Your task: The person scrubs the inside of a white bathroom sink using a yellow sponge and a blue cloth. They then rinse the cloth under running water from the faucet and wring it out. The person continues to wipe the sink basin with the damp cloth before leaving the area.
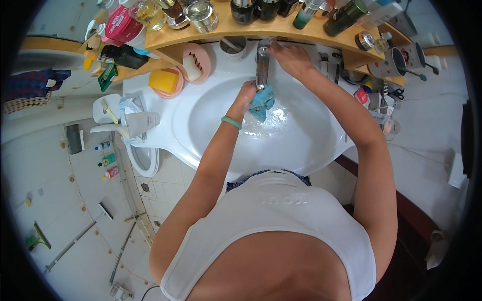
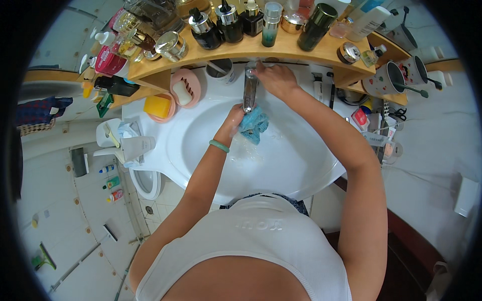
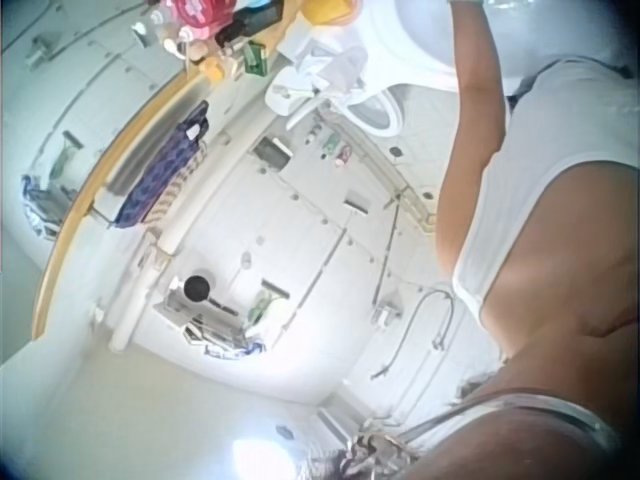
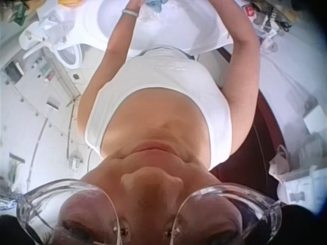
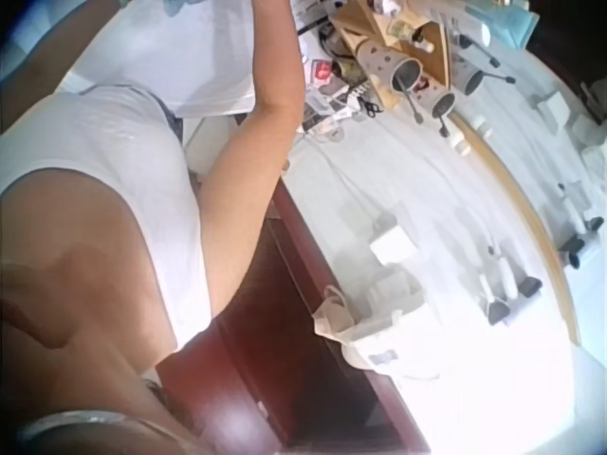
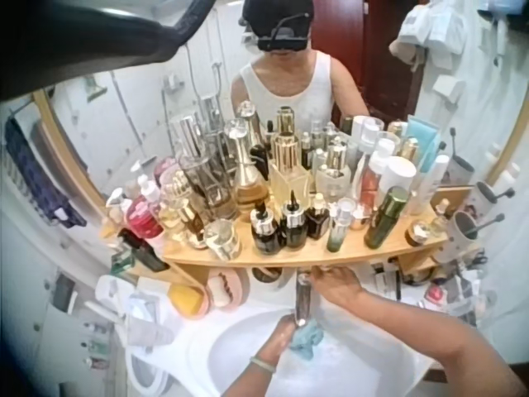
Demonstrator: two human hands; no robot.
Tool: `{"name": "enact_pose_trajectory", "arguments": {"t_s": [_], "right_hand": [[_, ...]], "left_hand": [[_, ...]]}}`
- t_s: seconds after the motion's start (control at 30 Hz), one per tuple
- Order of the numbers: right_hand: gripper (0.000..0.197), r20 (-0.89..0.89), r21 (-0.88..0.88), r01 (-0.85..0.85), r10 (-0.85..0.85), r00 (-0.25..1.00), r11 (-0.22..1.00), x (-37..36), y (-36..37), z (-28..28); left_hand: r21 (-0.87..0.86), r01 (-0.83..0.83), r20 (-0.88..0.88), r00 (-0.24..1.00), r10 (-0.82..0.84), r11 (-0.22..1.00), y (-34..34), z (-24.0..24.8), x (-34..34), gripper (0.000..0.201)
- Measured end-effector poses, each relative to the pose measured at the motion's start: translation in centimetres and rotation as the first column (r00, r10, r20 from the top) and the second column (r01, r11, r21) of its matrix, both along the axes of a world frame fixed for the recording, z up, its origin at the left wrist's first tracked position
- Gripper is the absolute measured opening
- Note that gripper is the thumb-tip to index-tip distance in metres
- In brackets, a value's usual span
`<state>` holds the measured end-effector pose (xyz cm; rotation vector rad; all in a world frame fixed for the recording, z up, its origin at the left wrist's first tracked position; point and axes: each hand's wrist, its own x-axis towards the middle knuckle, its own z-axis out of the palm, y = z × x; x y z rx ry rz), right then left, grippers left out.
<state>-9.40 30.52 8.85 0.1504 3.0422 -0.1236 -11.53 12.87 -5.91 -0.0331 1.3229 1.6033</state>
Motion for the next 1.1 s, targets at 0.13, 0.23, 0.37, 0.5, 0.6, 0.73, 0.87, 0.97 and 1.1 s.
{"name": "enact_pose_trajectory", "arguments": {"t_s": [0.13,0.23,0.37,0.5,0.6,0.73,0.87,0.97,1.1], "right_hand": [[0.034,0.029,0.039,-0.013,0.012,1.000,0.999,-0.1,0.1,-0.1],[0.034,0.043,0.057,-0.018,0.015,0.999,0.998,-0.3,0.0,0.2],[0.033,-0.136,0.068,-0.085,0.094,0.986,0.994,-0.6,1.1,-1.8],[0.033,-0.090,0.060,-0.076,0.081,0.993,0.995,-0.5,0.6,-0.6],[0.031,-0.057,0.098,-0.064,0.070,0.996,0.993,-0.3,0.6,-0.4],[0.030,-0.179,0.143,-0.020,0.046,0.983,0.990,0.6,0.7,-1.9],[0.023,-0.306,0.003,0.098,-0.092,0.947,0.995,3.0,1.2,-3.0],[0.018,-0.288,-0.173,0.208,-0.251,0.924,0.963,5.7,1.1,-5.5],[0.016,-0.658,-0.322,-0.277,-0.003,0.753,0.905,8.1,-0.3,-18.7]], "left_hand": [[-0.055,0.066,-0.128,0.989,-0.072,0.996,0.4,1.2,0.3,0.026],[-0.109,0.176,-0.234,0.952,-0.197,0.978,0.7,1.3,-0.1,0.026],[-0.082,0.380,-0.230,0.892,-0.389,0.921,1.9,0.5,-1.6,0.028],[-0.132,0.400,-0.298,0.857,-0.421,0.907,2.8,0.3,-1.6,0.044],[-0.087,0.492,-0.224,0.838,-0.498,0.866,3.6,-1.1,-2.1,0.065],[-0.258,0.422,-0.312,0.815,-0.488,0.869,4.7,-4.4,-1.5,0.081],[-0.261,0.332,-0.507,0.752,-0.421,0.906,3.9,-2.8,-1.4,0.074],[-0.243,0.263,-0.493,0.795,-0.353,0.934,1.2,-1.0,-1.4,0.055],[-0.219,0.025,-0.368,0.924,-0.106,0.975,-2.9,1.6,0.6,0.030]]}}
